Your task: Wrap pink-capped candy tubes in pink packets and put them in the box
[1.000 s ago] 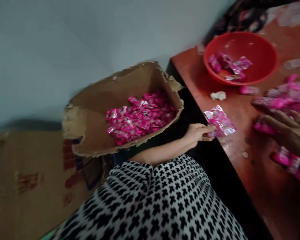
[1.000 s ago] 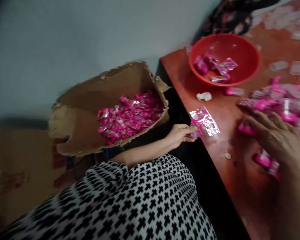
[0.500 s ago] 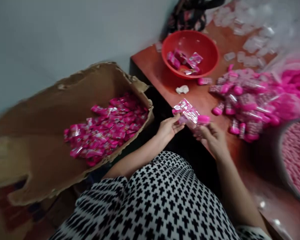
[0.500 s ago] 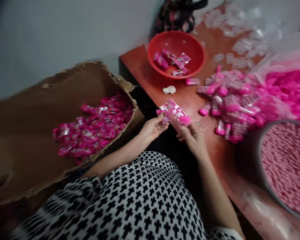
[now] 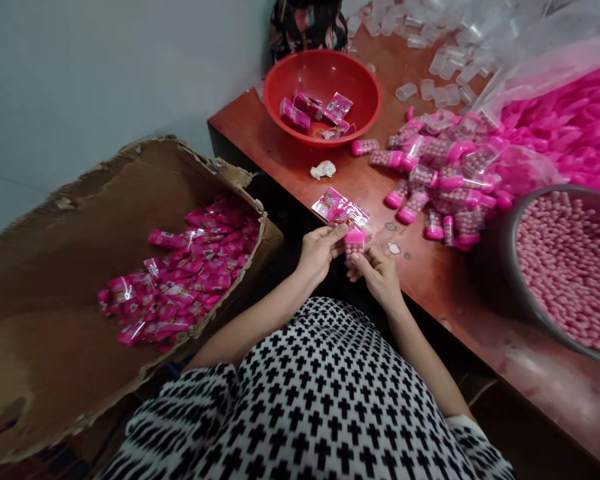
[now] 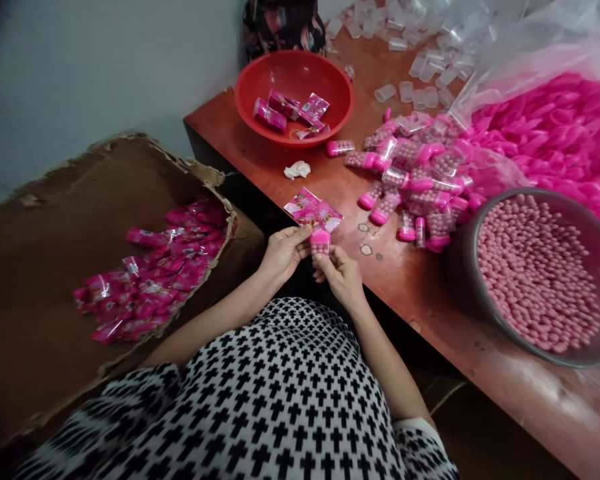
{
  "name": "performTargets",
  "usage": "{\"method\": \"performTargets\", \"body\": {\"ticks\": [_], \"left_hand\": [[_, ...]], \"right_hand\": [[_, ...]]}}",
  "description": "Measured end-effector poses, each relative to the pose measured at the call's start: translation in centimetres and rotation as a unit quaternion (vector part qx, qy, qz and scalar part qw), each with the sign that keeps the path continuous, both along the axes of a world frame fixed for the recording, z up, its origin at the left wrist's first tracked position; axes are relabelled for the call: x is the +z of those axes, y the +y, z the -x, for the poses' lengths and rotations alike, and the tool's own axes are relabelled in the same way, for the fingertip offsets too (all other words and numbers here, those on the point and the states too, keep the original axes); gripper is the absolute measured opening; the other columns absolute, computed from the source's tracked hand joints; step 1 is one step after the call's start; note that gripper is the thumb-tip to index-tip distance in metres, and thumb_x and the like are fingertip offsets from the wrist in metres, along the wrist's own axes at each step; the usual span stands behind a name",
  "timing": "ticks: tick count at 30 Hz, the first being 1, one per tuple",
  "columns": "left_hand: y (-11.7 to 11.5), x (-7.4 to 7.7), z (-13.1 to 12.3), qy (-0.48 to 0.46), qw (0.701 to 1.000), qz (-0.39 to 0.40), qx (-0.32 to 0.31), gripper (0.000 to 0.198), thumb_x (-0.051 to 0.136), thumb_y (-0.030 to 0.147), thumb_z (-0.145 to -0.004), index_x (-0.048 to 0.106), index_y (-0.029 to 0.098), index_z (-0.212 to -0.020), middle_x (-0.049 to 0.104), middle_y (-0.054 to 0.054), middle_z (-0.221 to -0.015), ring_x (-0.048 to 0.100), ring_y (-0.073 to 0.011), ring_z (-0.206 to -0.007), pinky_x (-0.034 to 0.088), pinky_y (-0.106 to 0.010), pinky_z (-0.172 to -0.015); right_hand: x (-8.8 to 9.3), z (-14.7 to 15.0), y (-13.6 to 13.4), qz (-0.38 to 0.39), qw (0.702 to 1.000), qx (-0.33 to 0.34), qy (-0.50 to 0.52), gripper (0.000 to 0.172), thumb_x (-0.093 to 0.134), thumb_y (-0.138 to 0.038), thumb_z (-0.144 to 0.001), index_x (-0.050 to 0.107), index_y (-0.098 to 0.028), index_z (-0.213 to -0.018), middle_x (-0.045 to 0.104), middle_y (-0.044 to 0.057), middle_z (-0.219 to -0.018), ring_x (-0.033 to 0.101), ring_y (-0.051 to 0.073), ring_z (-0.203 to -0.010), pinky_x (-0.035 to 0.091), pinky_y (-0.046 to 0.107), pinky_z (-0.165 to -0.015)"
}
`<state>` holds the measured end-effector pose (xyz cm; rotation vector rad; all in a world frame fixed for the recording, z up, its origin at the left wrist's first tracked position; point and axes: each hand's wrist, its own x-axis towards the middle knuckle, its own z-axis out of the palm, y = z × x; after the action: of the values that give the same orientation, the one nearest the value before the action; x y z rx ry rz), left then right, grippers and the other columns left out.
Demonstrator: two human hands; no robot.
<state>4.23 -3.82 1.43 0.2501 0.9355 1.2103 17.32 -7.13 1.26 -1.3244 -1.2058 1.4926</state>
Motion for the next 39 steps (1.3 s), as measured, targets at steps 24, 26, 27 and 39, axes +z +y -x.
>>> {"method": "performTargets", "body": {"ticks": [24,26,27,39], "left_hand": [[0.0,-0.3,-0.9,0.123,0.98,-0.064,-0.146,0.028,0.079,0.035,-0.062,0.068,0.009,-0.064,0.063,-0.004,-0.059,0.052,-0.0095,-0.047,0.04,-0.023,-0.045],[0.1,-0.3,-0.9,0.105,0.986,-0.049,-0.119,0.027,0.081,0.032,-0.06,0.068,0.009,-0.065,0.063,-0.004,-0.06,0.055,-0.0094,-0.051,0.043,-0.022,-0.049],[0.1,-0.2,-0.9,0.091,0.99,-0.041,-0.103,0.028,0.082,0.031,-0.058,0.068,0.009,-0.065,0.064,-0.004,-0.062,0.057,-0.0096,-0.053,0.045,-0.023,-0.053],[-2.2,1.7,1.6,0.044,0.997,-0.04,-0.049,0.026,0.08,0.034,-0.062,0.069,0.013,-0.073,0.07,-0.006,-0.077,0.065,-0.0141,-0.07,0.052,-0.026,-0.067]], "right_hand": [[-1.6,0.1,0.5,0.016,0.992,-0.076,0.102,0.033,0.072,-0.046,-0.071,0.059,-0.02,-0.086,0.066,-0.004,-0.067,0.061,0.009,-0.049,0.053,0.02,-0.046],[-1.6,0.0,0.3,0.034,0.984,-0.086,0.149,0.038,0.075,-0.045,-0.067,0.056,-0.021,-0.09,0.068,-0.004,-0.071,0.064,0.01,-0.053,0.056,0.023,-0.05],[-1.6,0.0,0.2,0.04,0.98,-0.091,0.174,0.041,0.076,-0.044,-0.066,0.055,-0.022,-0.093,0.069,-0.004,-0.074,0.066,0.011,-0.057,0.058,0.024,-0.054],[-0.7,2.0,1.7,0.049,0.977,-0.071,0.193,0.041,0.079,-0.044,-0.062,0.05,-0.021,-0.08,0.066,-0.006,-0.06,0.066,0.013,-0.051,0.056,0.023,-0.05]]}}
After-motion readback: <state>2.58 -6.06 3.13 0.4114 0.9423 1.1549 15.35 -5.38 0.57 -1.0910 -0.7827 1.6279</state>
